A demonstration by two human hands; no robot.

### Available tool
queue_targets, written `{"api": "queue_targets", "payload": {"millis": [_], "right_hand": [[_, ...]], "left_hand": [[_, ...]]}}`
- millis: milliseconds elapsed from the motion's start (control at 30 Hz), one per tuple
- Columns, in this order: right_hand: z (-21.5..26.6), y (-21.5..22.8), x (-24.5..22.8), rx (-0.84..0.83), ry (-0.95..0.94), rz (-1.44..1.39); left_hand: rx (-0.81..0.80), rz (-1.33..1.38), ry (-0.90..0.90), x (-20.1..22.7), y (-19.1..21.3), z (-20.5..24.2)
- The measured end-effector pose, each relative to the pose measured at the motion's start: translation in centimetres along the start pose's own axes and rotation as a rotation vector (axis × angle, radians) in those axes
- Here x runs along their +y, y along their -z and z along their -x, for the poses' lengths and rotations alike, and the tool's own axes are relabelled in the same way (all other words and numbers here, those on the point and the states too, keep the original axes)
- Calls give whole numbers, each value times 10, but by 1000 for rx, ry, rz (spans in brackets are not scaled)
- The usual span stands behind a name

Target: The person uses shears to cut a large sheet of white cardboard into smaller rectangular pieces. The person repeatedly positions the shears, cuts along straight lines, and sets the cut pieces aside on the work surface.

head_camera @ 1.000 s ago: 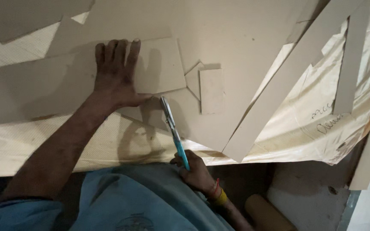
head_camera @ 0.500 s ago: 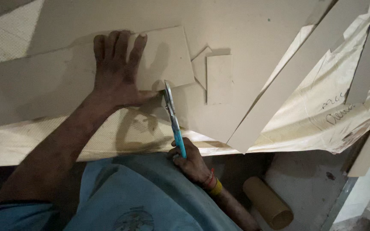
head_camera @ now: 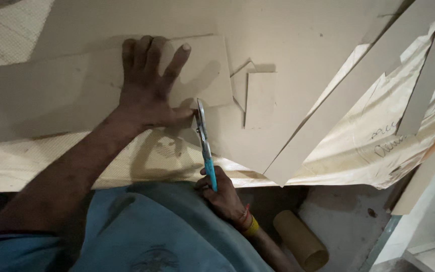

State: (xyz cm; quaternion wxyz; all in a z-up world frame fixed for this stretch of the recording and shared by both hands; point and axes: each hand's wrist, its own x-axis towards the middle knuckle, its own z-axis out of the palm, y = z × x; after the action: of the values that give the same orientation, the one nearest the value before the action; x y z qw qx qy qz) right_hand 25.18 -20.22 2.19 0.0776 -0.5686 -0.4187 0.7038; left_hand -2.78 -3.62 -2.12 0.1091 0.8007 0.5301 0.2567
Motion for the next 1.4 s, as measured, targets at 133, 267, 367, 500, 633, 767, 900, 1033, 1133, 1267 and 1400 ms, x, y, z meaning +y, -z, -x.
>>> {"api": "queue_targets", "payload": {"millis": [133,267,367,500,633,767,900,1033,1133,1267,1400], "right_hand": [[2,0,-2,-13,80,98],[1,2,-7,-18,23,29],[2,0,-8,3,142,152],[1,-3,-2,66,56,117],[-9,1,15,99,143,197],[-14,-1,27,176,303,310],[-8,1,16,136,235,302],[-4,8,2,46,23,-24],[-1,6,4,49,134,84],[-14,3,10,96,376,354],[-15,-3,13,182,79,318]], "left_hand": [[21,60,-45,0,0,3],[38,46,-46,5,-1,4],[26,94,-26,7,-1,4],[23,80,-30,4,-2,6],[32,80,-48,0,-7,7],[-16,114,-33,0,-8,11],[-80,133,-71,-6,2,10],[-28,217,-127,-7,10,6],[-108,197,-114,0,11,9],[-60,237,-121,-1,8,9],[-54,223,-135,-1,8,9]]}}
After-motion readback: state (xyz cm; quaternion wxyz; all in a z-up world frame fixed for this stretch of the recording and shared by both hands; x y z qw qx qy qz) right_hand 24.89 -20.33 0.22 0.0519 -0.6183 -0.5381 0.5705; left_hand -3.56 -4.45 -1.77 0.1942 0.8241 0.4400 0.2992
